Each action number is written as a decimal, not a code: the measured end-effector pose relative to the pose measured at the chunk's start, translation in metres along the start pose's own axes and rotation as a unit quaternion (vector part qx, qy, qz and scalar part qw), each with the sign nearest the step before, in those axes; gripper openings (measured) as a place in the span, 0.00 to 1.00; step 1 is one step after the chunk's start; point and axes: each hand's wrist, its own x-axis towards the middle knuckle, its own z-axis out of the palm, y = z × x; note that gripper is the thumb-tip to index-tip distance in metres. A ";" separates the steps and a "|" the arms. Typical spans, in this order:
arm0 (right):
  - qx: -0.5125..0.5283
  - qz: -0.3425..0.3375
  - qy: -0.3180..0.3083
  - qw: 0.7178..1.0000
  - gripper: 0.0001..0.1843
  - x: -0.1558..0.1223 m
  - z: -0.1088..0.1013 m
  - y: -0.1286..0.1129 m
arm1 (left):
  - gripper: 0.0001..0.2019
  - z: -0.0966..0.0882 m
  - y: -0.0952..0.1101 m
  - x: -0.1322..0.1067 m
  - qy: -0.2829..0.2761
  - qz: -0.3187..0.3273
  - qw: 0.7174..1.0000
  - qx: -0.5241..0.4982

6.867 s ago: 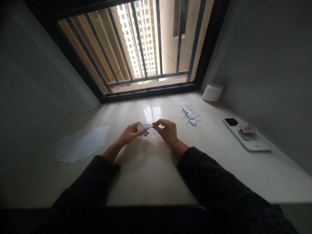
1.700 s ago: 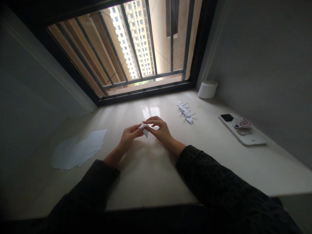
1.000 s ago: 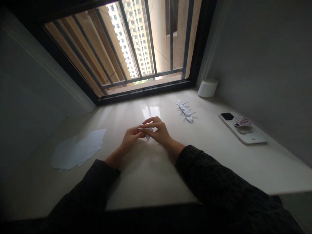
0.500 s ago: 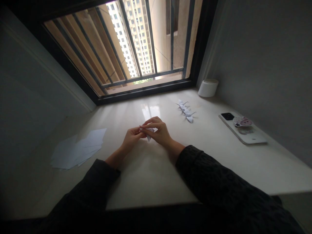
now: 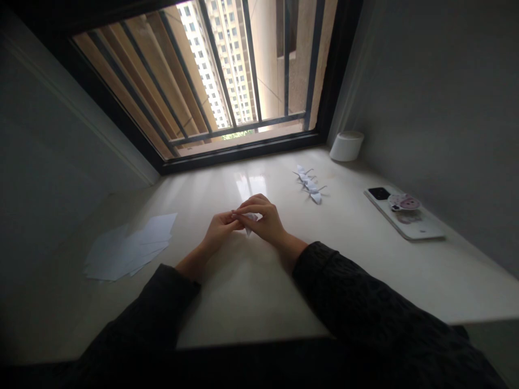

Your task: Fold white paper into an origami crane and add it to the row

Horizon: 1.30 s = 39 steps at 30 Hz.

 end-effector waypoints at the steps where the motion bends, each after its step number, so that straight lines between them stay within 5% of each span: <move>1: -0.001 -0.003 0.001 1.000 0.05 0.000 0.000 0.000 | 0.13 0.000 0.000 0.000 -0.002 0.001 1.000 -0.001; 9: -0.004 -0.010 -0.002 1.000 0.03 0.000 0.000 -0.003 | 0.15 -0.002 -0.004 0.001 0.008 0.003 1.000 -0.002; 18: 0.029 0.110 -0.047 0.992 0.18 0.000 -0.008 0.020 | 0.23 -0.009 -0.002 0.002 0.134 0.061 0.989 -0.008; 25: 0.175 0.188 -0.081 0.963 0.16 0.000 -0.007 0.029 | 0.22 -0.006 0.003 -0.004 0.111 0.100 0.986 0.074; 31: 0.253 0.224 -0.065 0.939 0.14 -0.002 -0.003 0.030 | 0.24 -0.004 0.003 0.000 0.083 0.051 0.994 -0.045; 39: 0.236 0.216 -0.082 0.944 0.11 -0.003 -0.006 0.030 | 0.19 -0.005 0.000 0.001 0.073 -0.015 0.991 -0.113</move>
